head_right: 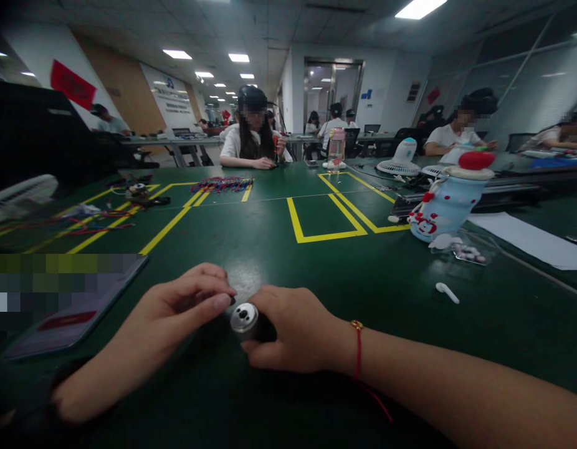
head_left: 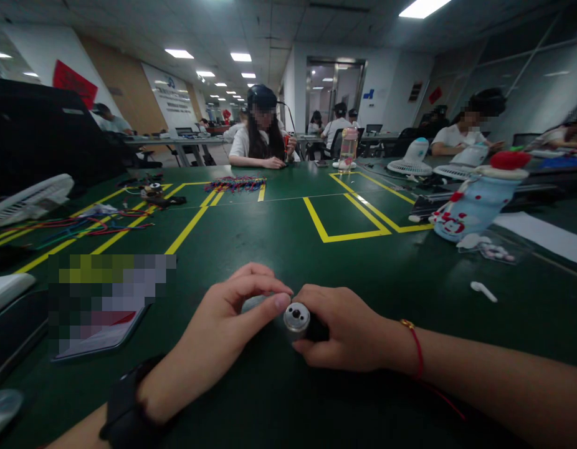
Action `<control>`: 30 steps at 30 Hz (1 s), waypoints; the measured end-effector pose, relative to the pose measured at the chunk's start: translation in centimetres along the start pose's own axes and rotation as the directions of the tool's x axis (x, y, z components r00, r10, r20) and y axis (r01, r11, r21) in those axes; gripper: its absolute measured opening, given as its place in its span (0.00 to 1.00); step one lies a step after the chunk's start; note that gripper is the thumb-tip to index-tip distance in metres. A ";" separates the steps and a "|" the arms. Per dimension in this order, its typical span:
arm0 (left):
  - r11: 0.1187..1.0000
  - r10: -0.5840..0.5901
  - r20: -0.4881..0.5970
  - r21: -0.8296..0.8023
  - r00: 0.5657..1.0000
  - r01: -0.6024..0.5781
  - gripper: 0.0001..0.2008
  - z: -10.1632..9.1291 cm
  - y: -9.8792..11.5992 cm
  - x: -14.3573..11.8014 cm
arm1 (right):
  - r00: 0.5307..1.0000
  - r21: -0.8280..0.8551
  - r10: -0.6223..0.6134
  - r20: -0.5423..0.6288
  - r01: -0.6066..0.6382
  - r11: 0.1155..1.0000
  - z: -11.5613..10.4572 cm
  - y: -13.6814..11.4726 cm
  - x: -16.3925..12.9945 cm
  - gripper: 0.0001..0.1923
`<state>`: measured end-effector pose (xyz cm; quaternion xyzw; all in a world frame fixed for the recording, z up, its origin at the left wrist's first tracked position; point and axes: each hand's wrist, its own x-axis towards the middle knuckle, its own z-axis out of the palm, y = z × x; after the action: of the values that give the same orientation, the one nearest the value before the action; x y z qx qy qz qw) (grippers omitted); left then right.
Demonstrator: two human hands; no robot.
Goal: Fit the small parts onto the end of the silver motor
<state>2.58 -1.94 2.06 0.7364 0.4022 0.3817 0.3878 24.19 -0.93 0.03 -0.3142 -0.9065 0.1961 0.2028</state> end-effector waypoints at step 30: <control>0.958 -0.211 -0.036 0.193 0.977 0.214 0.13 -3.7 -3.2 0.6 | 0.999 0.042 0.029 0.033 -0.031 0.999 -0.2 -0.6 0.2 0.15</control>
<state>-1.41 0.75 0.95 0.7206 0.5174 0.3020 0.3489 23.90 -1.15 0.55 -0.3201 -0.9005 0.2233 0.1918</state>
